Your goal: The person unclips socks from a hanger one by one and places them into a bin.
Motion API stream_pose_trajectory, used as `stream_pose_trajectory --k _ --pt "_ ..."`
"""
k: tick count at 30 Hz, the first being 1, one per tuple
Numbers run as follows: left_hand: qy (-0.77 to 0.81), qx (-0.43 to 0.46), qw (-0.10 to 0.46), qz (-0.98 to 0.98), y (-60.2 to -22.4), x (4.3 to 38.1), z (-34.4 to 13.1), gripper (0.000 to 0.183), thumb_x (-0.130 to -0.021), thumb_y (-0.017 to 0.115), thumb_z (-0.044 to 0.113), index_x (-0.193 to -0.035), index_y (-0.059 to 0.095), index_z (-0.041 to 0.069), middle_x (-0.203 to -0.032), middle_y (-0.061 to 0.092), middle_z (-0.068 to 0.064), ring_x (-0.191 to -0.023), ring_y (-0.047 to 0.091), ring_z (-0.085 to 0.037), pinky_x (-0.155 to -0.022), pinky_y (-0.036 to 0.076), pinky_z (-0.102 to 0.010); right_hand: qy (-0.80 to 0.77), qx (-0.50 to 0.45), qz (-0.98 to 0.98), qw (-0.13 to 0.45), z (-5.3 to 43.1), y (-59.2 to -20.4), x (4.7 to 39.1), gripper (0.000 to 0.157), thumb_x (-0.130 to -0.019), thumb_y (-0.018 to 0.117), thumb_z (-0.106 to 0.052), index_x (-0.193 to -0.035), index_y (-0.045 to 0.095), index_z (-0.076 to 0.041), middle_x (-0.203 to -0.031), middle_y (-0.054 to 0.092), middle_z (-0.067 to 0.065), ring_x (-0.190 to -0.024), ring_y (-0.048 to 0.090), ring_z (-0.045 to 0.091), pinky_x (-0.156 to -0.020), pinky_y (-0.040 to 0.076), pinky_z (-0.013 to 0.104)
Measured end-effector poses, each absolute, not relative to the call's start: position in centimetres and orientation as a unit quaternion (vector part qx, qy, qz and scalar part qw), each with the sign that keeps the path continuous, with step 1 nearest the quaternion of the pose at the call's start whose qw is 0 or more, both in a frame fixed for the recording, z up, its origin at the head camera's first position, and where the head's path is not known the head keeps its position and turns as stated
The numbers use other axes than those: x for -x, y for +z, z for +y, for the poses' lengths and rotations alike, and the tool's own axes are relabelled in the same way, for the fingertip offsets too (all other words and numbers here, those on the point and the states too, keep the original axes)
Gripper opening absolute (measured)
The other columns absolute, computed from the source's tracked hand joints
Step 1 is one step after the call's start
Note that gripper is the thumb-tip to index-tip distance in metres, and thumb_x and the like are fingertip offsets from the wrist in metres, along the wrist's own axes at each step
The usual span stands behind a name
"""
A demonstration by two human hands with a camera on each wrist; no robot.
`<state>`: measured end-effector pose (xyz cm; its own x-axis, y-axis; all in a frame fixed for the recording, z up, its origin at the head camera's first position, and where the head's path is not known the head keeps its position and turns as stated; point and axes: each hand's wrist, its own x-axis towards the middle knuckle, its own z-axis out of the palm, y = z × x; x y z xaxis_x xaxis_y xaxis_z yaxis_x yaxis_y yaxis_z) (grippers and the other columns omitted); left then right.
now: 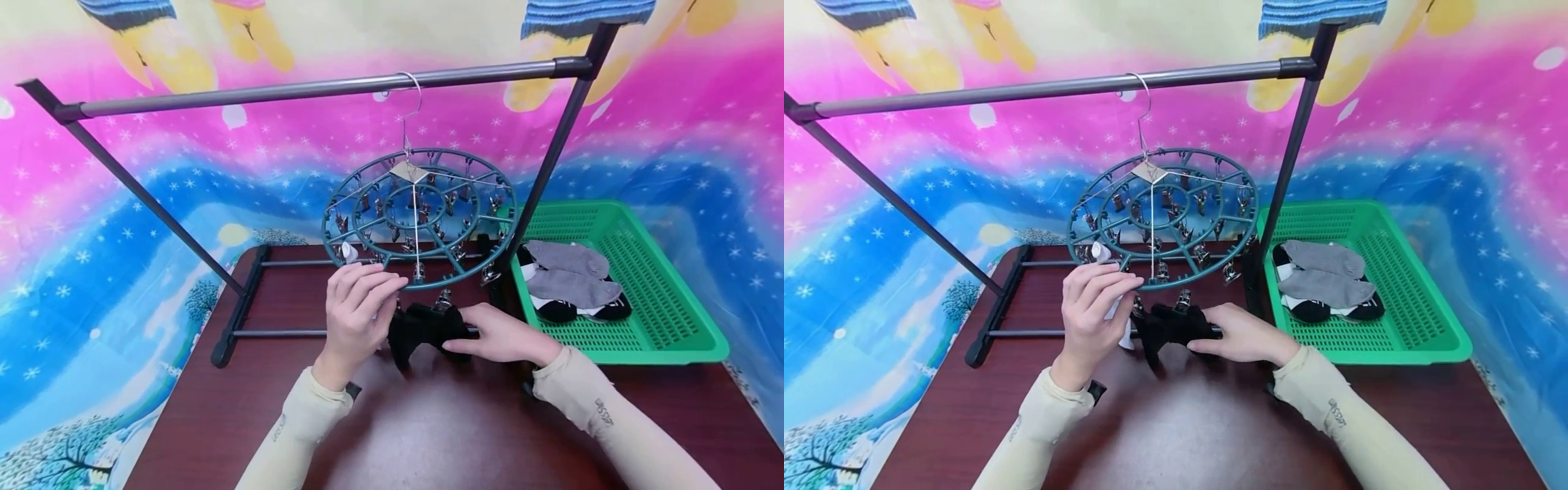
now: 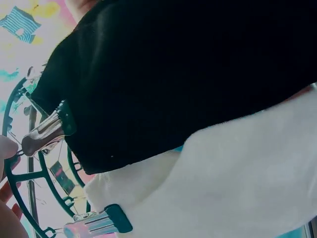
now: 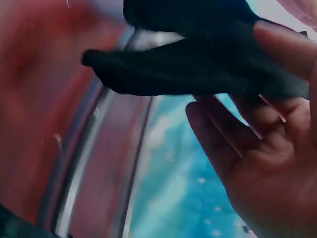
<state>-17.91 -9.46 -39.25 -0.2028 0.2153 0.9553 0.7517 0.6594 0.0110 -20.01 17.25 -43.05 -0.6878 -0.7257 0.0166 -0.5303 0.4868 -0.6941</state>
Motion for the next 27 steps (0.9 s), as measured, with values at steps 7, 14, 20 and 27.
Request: stream_pose_trajectory --k 7,14,20,27 --pt "-0.253 0.327 0.541 -0.732 -39.3 17.9 -9.0 0.015 -0.101 0.067 0.018 -0.106 0.079 0.01 -0.102 0.077 -0.005 -0.107 0.068 -0.028 -0.097 0.049 -0.05 -0.393 0.347 0.834 0.173 18.3 -44.1 20.4 0.022 -0.105 0.062 -0.031 -0.116 0.076 -0.018 -0.104 0.077 -0.007 -0.092 0.066 0.002 -0.085 0.054 0.025" --pt "-0.266 0.317 0.53 -0.74 -39.4 17.9 -9.2 0.016 -0.101 0.066 0.017 -0.107 0.078 0.009 -0.105 0.076 -0.008 -0.108 0.066 -0.03 -0.098 0.049 -0.052 -0.428 0.327 0.82 0.195 20.7 -43.5 19.5 0.04 -0.109 0.053 -0.026 -0.147 0.058 -0.012 -0.132 0.07 0.007 -0.11 0.067 0.006 -0.096 0.052 0.022" --pt "-0.275 0.302 0.522 -0.748 -39.8 17.9 -9.4 0.017 -0.101 0.065 0.015 -0.109 0.078 0.009 -0.108 0.076 -0.008 -0.112 0.065 -0.029 -0.104 0.047 -0.049 -0.418 0.306 0.834 0.188 22.0 -42.4 18.9 0.036 -0.109 0.055 -0.029 -0.142 0.061 -0.017 -0.117 0.073 0.001 -0.093 0.068 0.008 -0.085 0.055 0.025" --pt "-0.254 0.378 0.578 -0.677 -40.6 17.7 -8.3 0.021 -0.094 0.062 0.004 -0.111 0.074 0.004 -0.107 0.071 -0.011 -0.099 0.066 -0.026 -0.091 0.056 -0.036 -0.392 0.306 0.851 0.169 23.0 -41.6 18.7 0.031 -0.107 0.057 -0.031 -0.135 0.067 -0.022 -0.117 0.074 -0.006 -0.095 0.066 0.007 -0.084 0.054 0.026"
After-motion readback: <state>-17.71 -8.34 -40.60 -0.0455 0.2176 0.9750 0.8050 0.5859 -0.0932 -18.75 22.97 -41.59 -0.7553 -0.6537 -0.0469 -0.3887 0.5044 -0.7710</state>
